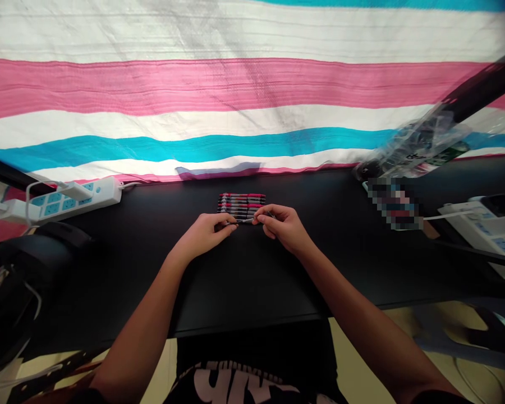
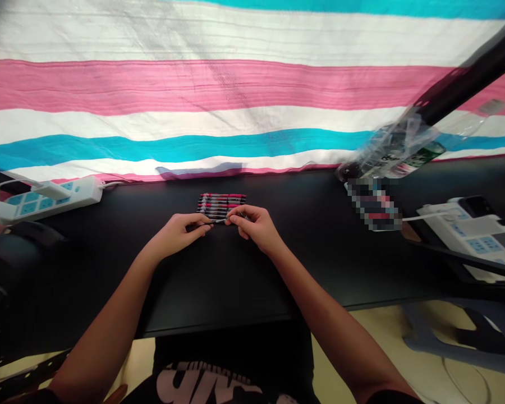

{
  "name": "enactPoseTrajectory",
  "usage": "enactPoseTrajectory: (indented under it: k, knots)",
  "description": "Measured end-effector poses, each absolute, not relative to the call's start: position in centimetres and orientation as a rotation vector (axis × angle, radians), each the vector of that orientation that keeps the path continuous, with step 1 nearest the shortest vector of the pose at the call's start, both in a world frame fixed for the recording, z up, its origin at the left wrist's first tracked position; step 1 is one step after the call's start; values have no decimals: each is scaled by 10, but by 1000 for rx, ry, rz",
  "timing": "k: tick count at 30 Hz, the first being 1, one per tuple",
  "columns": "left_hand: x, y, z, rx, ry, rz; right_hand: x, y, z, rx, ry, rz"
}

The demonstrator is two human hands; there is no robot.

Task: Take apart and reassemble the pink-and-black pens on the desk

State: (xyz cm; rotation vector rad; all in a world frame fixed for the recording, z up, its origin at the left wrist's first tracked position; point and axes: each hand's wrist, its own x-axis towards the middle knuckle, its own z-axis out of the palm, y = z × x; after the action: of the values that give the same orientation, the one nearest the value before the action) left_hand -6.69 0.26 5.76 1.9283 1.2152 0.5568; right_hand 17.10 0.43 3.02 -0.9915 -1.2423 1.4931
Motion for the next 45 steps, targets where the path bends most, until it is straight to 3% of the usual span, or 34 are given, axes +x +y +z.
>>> enactPoseTrajectory:
  k: [31, 38, 45]
  knots:
    - [-65, 0, 58, 2009, 1274, 577, 170, 1, 32, -1110, -1420, 1317]
    - [-67, 2, 57, 1997, 1311, 626, 176, 4, 35, -1143, -1414, 1053]
    - [-71, 4, 57, 1967, 1379, 735, 177, 5, 36, -1086, -1315, 1153]
